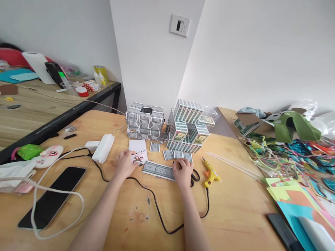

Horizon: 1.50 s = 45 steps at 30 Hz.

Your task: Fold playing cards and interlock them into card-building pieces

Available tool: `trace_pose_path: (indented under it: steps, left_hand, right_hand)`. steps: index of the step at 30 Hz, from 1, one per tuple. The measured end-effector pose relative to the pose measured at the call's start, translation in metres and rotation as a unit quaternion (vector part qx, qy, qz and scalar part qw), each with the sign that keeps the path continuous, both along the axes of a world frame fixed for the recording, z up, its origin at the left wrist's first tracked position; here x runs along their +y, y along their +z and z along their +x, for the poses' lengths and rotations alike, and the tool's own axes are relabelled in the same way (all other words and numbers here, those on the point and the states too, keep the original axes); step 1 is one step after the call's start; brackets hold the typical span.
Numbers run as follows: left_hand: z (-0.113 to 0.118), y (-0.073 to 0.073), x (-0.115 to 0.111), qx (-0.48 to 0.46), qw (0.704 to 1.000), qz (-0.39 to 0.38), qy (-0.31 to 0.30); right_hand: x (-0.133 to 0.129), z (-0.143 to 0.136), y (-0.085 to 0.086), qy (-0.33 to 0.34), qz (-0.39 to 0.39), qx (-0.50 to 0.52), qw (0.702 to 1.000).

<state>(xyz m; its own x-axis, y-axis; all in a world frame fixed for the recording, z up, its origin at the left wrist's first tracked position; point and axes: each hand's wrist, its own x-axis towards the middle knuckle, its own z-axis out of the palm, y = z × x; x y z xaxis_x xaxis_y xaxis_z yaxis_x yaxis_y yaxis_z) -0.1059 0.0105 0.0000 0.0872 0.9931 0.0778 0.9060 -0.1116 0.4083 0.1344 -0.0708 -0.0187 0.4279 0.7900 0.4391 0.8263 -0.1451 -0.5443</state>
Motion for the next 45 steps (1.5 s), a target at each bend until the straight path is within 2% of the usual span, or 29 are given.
trace_pose_path:
  steps: [4,7,10,12,14,16,19,22,24,27,31,34,40,45]
  left_hand:
    - [-0.001,0.006,-0.002,0.001,0.998,0.040,0.045]
    - [-0.001,0.009,-0.004,-0.023,0.994,0.067,0.079]
    - [-0.001,0.009,-0.004,-0.069,0.990,0.097,0.077]
    - [0.001,0.007,-0.004,-0.111,0.984,0.119,0.070]
    - [0.004,0.006,-0.004,-0.185,0.973,0.122,0.059]
    - [0.010,0.005,-0.006,-0.296,0.951,0.083,0.041]
    - [0.021,0.004,-0.009,-0.451,0.892,-0.008,0.012]
    - [0.032,0.002,-0.014,-0.546,0.834,-0.083,-0.005]
    - [0.038,0.000,-0.017,-0.587,0.800,-0.126,-0.010]
    - [0.045,-0.002,-0.022,-0.602,0.780,-0.169,-0.016]
    - [0.050,-0.001,-0.024,-0.610,0.767,-0.199,-0.007]
    - [0.051,0.001,-0.025,-0.629,0.745,-0.222,-0.002]
    - [0.050,0.003,-0.025,-0.634,0.729,-0.256,-0.009]
    - [0.050,0.000,-0.025,-0.616,0.744,-0.258,-0.028]
  right_hand:
    - [0.006,-0.004,-0.004,-0.077,-0.039,-0.045,0.995]
    - [0.011,-0.008,-0.003,-0.095,-0.083,-0.073,0.989]
    - [0.014,-0.011,-0.004,-0.103,-0.111,-0.061,0.987]
    - [0.016,-0.012,-0.005,-0.102,-0.098,-0.040,0.989]
    - [0.017,-0.010,-0.008,-0.090,-0.052,-0.018,0.994]
    - [0.018,-0.008,-0.011,-0.074,-0.005,-0.002,0.997]
    - [0.017,-0.006,-0.011,-0.073,0.023,0.016,0.997]
    - [0.015,-0.007,-0.007,-0.063,0.068,0.069,0.993]
    - [0.014,-0.010,-0.005,-0.025,0.112,0.128,0.985]
    - [0.015,-0.019,-0.005,0.061,0.146,0.249,0.956]
    - [0.016,-0.031,-0.004,0.182,0.152,0.406,0.882]
    - [0.014,-0.035,-0.001,0.215,0.148,0.469,0.843]
    - [0.013,-0.037,0.002,0.185,0.172,0.492,0.833]
    - [0.014,-0.038,0.003,0.194,0.149,0.486,0.839]
